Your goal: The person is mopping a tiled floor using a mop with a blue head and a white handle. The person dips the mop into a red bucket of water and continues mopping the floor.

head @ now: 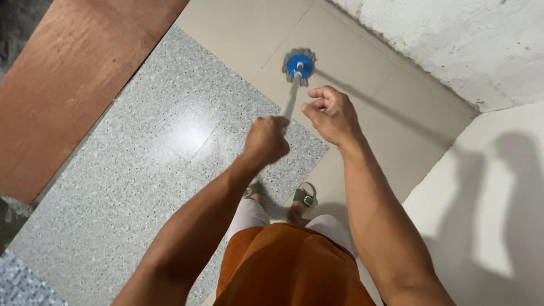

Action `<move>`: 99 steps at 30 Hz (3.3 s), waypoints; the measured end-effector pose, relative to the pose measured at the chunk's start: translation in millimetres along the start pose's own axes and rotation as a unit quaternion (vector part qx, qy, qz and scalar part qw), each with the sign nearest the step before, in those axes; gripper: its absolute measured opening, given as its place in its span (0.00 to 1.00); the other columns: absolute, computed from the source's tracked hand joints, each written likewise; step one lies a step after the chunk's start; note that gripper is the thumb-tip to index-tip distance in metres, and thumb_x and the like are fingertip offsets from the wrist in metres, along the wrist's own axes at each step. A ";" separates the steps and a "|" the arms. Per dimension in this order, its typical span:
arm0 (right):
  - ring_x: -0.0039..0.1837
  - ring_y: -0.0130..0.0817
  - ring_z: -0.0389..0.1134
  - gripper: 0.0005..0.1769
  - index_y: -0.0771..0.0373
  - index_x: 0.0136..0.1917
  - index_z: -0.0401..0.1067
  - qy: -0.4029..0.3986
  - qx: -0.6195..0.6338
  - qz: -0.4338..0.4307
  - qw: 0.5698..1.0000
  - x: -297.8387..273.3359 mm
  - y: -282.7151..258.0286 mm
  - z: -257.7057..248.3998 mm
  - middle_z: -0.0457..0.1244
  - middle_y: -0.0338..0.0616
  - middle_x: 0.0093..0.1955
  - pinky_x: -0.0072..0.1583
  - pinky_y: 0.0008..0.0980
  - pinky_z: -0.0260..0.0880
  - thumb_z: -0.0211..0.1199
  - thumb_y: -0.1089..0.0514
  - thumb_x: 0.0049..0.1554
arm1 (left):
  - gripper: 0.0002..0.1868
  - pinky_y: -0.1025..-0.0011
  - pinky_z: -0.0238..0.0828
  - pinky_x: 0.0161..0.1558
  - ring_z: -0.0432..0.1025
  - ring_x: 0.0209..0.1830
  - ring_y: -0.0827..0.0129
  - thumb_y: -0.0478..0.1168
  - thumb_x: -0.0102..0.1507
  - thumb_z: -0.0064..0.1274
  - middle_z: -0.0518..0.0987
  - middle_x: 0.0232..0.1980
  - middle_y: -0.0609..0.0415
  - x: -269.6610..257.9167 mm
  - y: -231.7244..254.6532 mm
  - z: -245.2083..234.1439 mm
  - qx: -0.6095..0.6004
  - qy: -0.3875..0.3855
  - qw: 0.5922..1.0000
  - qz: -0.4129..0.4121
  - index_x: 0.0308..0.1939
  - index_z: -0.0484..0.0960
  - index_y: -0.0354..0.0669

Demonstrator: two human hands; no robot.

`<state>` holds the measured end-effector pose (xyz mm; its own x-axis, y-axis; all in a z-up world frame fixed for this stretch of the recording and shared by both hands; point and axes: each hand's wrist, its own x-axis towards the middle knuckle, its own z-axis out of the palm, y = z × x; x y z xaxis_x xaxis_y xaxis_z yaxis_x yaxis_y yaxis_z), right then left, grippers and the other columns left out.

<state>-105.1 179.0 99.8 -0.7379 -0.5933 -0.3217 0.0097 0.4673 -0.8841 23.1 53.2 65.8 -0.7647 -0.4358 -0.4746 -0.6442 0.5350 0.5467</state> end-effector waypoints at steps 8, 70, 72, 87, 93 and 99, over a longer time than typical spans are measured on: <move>0.42 0.28 0.71 0.23 0.67 0.60 0.73 0.028 0.014 -0.028 0.999 29.1 6.2 -6.0 0.71 0.47 0.46 0.42 0.27 0.72 0.70 0.55 0.55 | 0.20 0.54 0.78 0.49 0.79 0.45 0.44 0.32 0.54 0.54 0.84 0.42 0.36 102.9 5.5 14.3 0.052 0.057 0.991 0.111 0.50 0.85 0.44; 0.37 0.29 0.68 0.25 0.69 0.61 0.73 0.095 0.050 0.020 0.994 -109.4 106.3 -206.6 0.71 0.48 0.45 0.38 0.27 0.69 0.68 0.53 0.54 | 0.21 0.56 0.78 0.50 0.80 0.44 0.46 0.30 0.54 0.53 0.84 0.43 0.39 -61.6 192.8 169.7 0.120 -0.056 0.980 0.147 0.51 0.85 0.43; 0.40 0.27 0.70 0.26 0.69 0.61 0.72 0.096 0.047 0.027 0.994 -107.7 102.1 -206.3 0.70 0.47 0.47 0.39 0.26 0.72 0.68 0.53 0.53 | 0.22 0.58 0.79 0.50 0.80 0.45 0.48 0.30 0.54 0.53 0.84 0.45 0.41 -35.8 189.2 179.9 0.115 -0.034 0.982 0.148 0.52 0.85 0.44; 0.49 0.31 0.72 0.22 0.68 0.59 0.76 0.170 -0.045 -0.024 0.984 -150.9 143.6 -180.8 0.72 0.48 0.49 0.50 0.27 0.71 0.71 0.55 0.54 | 0.23 0.56 0.78 0.49 0.79 0.47 0.46 0.31 0.48 0.58 0.82 0.44 0.38 -89.5 182.0 189.6 0.087 -0.099 0.977 0.169 0.49 0.84 0.44; 0.49 0.32 0.71 0.23 0.67 0.63 0.72 0.111 0.001 0.152 0.982 -186.5 150.4 -151.0 0.70 0.48 0.52 0.46 0.32 0.72 0.66 0.58 0.56 | 0.17 0.58 0.77 0.47 0.79 0.45 0.48 0.42 0.49 0.68 0.84 0.41 0.42 -38.1 167.2 218.1 0.021 0.023 0.983 0.179 0.41 0.86 0.41; 0.44 0.31 0.70 0.36 0.58 0.77 0.56 0.006 0.107 0.227 0.968 -236.3 118.1 -123.4 0.64 0.46 0.52 0.44 0.36 0.77 0.54 0.68 0.55 | 0.20 0.65 0.81 0.41 0.83 0.38 0.58 0.43 0.54 0.62 0.85 0.41 0.45 -71.2 169.9 223.5 -0.126 -0.089 0.987 0.041 0.49 0.84 0.46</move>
<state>-12.8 455.3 113.3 -0.6334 -0.3497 -0.6904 0.4732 0.5310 -0.7030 -28.4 336.9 38.2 -0.8135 -0.2533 -0.5236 -0.5816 0.3566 0.7311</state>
